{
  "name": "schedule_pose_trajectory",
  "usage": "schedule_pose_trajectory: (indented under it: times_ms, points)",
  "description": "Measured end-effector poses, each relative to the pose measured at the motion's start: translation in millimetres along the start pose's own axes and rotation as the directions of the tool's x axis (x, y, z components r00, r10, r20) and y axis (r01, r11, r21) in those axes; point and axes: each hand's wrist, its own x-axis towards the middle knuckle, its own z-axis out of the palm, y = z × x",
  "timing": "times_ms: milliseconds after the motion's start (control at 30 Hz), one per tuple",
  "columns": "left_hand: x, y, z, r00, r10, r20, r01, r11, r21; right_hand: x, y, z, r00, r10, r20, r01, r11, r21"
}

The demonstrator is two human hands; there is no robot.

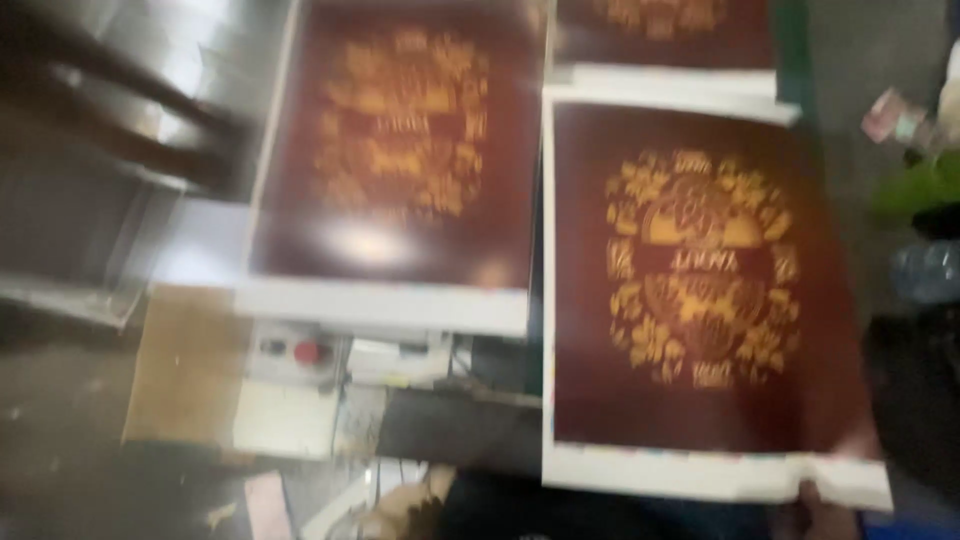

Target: The person handles large printed sheets with a maroon and gold design, repeatedly picking them up from a stack, moving them through a machine, and placing them onto a separate pile. The process involves continuous manual handling of the sheets in a repetitive workflow.

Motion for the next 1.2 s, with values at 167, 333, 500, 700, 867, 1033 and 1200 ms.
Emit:
schedule_pose_trajectory:
  times_ms: [167, 333, 500, 700, 867, 1033, 1200]
  points:
    - [66.1, 55.7, -133.4, 0.997, 0.061, 0.04, -0.062, 0.998, 0.032, 7.1, -185.0, -100.6, 0.857, -0.5, 0.128, 0.51, 0.783, -0.355]
    - [129.2, 108.7, -254.3, 0.968, 0.16, -0.193, -0.146, 0.986, 0.085, 43.3, -250.4, -82.3, 0.453, 0.826, 0.336, -0.791, 0.198, 0.58]
    - [204.3, 93.9, -293.8, 0.711, 0.416, -0.567, 0.114, 0.727, 0.677, 118.0, -256.3, -33.1, 0.317, 0.785, 0.531, -0.469, -0.357, 0.808]
    - [243.9, 56.2, -295.5, 0.83, 0.311, -0.464, 0.136, 0.694, 0.707, 176.1, -188.1, 49.6, 0.186, 0.782, 0.594, -0.721, -0.302, 0.623]
    - [242.2, 39.8, -316.9, 0.845, 0.375, -0.38, -0.028, 0.742, 0.67, 213.3, -122.5, 126.6, 0.185, 0.695, 0.695, -0.773, -0.334, 0.539]
    - [236.7, 40.3, -330.2, 0.887, 0.254, -0.385, 0.039, 0.79, 0.611, 216.7, -121.7, 132.5, 0.113, 0.649, 0.752, -0.694, -0.49, 0.527]
    - [238.2, 31.5, -321.7, 0.799, 0.325, -0.505, 0.027, 0.82, 0.571, 231.6, -220.0, 94.0, 0.148, 0.688, 0.711, -0.732, -0.407, 0.546]
